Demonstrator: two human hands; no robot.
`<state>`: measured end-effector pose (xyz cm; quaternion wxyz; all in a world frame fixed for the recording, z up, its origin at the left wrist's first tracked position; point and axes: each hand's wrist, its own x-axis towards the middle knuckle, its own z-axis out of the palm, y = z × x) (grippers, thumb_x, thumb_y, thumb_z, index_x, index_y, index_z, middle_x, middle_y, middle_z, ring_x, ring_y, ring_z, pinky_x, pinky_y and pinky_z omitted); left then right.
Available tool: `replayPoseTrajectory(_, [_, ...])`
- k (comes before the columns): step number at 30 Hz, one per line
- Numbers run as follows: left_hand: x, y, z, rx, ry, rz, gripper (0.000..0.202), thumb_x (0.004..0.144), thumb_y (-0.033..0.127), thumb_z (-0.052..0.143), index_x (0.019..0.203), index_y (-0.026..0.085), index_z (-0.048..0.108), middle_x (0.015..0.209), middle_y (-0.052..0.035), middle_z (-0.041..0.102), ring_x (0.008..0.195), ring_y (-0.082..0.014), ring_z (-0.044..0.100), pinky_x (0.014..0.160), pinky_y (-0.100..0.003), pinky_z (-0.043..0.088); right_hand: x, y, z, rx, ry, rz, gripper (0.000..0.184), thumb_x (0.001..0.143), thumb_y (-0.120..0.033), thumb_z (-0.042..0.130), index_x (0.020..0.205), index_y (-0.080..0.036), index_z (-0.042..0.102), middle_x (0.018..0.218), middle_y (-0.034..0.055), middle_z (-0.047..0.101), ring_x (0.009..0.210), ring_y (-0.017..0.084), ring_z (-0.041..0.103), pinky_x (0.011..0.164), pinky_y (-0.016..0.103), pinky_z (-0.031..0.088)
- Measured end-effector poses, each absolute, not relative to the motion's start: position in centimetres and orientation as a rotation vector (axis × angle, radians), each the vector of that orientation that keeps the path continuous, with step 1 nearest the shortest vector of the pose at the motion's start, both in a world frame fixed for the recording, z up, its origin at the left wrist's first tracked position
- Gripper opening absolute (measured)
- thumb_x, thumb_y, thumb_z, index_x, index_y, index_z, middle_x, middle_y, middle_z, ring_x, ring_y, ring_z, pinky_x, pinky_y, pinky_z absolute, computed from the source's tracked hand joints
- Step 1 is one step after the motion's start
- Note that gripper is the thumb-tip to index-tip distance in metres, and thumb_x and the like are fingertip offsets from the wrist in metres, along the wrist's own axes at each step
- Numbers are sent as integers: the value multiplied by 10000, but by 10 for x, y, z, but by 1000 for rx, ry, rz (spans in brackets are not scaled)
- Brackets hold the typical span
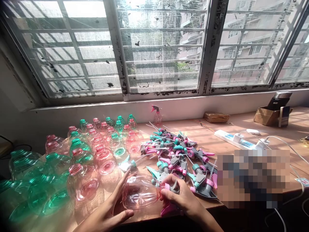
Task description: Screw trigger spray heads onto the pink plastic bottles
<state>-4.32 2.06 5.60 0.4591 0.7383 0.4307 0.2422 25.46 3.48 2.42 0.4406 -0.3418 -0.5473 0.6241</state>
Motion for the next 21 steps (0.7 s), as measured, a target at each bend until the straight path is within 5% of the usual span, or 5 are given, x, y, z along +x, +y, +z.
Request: replayPoseTrajectory(21, [-46,22,47,1821,1052,662,929,956,439,645,1611,389,-11,1742,17,58,1592,-333,125,1314,-506,120,253,36,19,-849,-1294,1586,404,812,-500,819,947,-194,592,741,14,785,622,186,746,636,308,574])
